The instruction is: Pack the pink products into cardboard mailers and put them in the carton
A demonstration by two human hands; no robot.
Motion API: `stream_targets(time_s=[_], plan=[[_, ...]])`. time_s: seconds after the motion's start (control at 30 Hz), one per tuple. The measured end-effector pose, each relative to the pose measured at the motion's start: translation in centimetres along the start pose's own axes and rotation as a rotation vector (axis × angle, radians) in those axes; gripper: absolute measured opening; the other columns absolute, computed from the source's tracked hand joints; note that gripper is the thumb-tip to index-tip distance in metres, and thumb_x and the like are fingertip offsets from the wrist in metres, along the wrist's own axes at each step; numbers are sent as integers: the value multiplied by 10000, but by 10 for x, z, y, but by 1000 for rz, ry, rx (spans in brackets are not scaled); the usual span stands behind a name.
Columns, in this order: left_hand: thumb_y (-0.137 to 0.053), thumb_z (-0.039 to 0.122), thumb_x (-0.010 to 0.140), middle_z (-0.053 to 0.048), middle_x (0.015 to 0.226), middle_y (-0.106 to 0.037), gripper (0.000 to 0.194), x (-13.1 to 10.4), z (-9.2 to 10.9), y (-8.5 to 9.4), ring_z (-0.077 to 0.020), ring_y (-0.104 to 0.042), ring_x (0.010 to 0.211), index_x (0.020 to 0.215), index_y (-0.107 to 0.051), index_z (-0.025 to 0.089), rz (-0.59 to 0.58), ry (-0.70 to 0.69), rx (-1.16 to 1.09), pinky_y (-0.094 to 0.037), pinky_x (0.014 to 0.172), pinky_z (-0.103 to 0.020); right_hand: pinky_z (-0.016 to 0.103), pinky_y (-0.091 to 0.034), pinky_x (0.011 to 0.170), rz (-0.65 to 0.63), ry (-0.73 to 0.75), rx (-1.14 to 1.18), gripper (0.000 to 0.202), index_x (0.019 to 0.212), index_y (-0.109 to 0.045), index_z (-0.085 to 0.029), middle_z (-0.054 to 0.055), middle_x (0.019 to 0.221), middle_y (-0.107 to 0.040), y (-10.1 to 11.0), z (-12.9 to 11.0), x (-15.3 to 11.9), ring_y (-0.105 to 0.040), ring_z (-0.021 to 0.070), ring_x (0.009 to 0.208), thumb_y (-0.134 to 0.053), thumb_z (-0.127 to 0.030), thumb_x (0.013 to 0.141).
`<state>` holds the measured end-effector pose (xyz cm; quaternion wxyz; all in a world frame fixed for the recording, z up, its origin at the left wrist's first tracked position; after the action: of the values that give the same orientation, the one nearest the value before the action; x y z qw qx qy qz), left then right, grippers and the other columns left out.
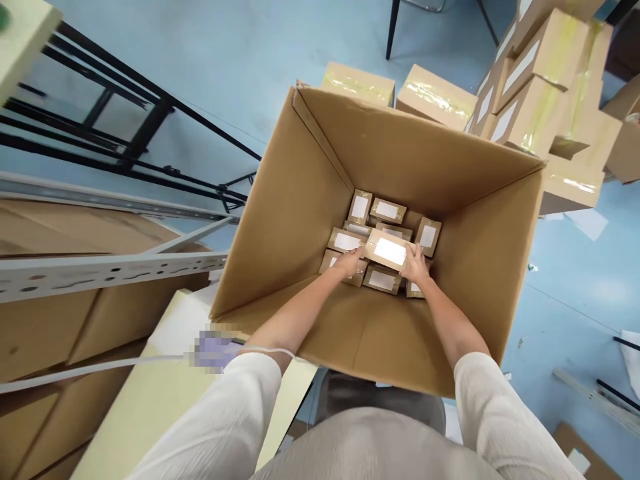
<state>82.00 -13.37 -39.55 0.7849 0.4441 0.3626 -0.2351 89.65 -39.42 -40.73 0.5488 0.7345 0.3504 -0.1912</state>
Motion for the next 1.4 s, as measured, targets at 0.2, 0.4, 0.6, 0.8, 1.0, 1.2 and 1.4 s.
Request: stream_targets(time_s=[0.2, 0.4, 0.6, 0.8, 1.0, 1.2, 1.4], plan=[[-709, 176, 900, -150, 1766, -393, 920, 45, -11, -40, -317, -383, 1631, 1714, -290, 270, -48, -13, 41, -335, 1307, -436, 574, -359, 1268, -12, 34, 17, 1351, 1761, -103, -364, 163, 1799, 74, -55, 11, 44, -271, 468, 1605, -942, -361, 703], [-671, 111, 869, -174, 1806, -290, 917, 76, -16, -75, -374, -316, 1656, 1702, -317, 257, -64, -55, 106, -321, 1315, -560, 526, -345, 1282, -37, 53, 3, 1272, 1766, -146, -325, 182, 1808, 70, -100, 26, 70, -249, 465, 1624, -899, -288, 741], [-663, 120, 871, -193, 1786, -319, 882, 98, -1, -110, -374, -276, 1671, 1689, -350, 219, -144, -118, 113, -256, 1342, -608, 563, -396, 1255, -60, 32, -29, 1268, 1770, -108, -331, 183, 1818, 106, -119, 41, 81, -289, 478, 1612, -858, -245, 751], [-650, 93, 878, -160, 1726, -439, 779, 99, 14, -113, -337, -360, 1632, 1620, -461, 236, -160, -183, 153, -283, 1336, -567, 550, -376, 1276, -51, 56, -47, 1248, 1770, -153, -266, 218, 1809, 53, -116, 60, 68, -272, 491, 1626, -879, -269, 756], [-658, 105, 865, -185, 1603, -587, 660, 95, 9, -125, -336, -525, 1512, 1515, -588, 202, -206, -202, 218, -374, 1283, -543, 627, -327, 1279, -104, 92, -98, 1259, 1777, -117, -306, 199, 1830, 104, -132, 61, 61, -222, 493, 1648, -890, -449, 794], [-739, 157, 806, -220, 1586, -598, 710, 91, -6, -128, -387, -541, 1498, 1502, -609, 205, -263, -104, 212, -357, 1275, -595, 819, -54, 1255, -164, -15, -250, 1051, 1773, -159, -321, 171, 1847, 105, -132, 50, 61, 12, 496, 1685, -704, -649, 937], [-743, 174, 845, -190, 1568, -615, 631, 64, 18, -75, -371, -570, 1463, 1462, -625, 231, -214, -123, 186, -427, 1225, -521, 692, -103, 1322, -100, 5, -191, 841, 1745, -259, -254, 174, 1850, -60, -100, 33, 29, -66, 394, 1704, -575, -530, 1017]])
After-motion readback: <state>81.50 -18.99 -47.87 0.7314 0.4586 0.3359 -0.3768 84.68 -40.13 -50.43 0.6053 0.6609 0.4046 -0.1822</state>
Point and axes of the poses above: each hand's wrist, its own x-axis towards the middle knuckle, its own y-axis out of the back of the hand, z = x × y, the point moved 9 cm from there along x, towards the middle knuckle
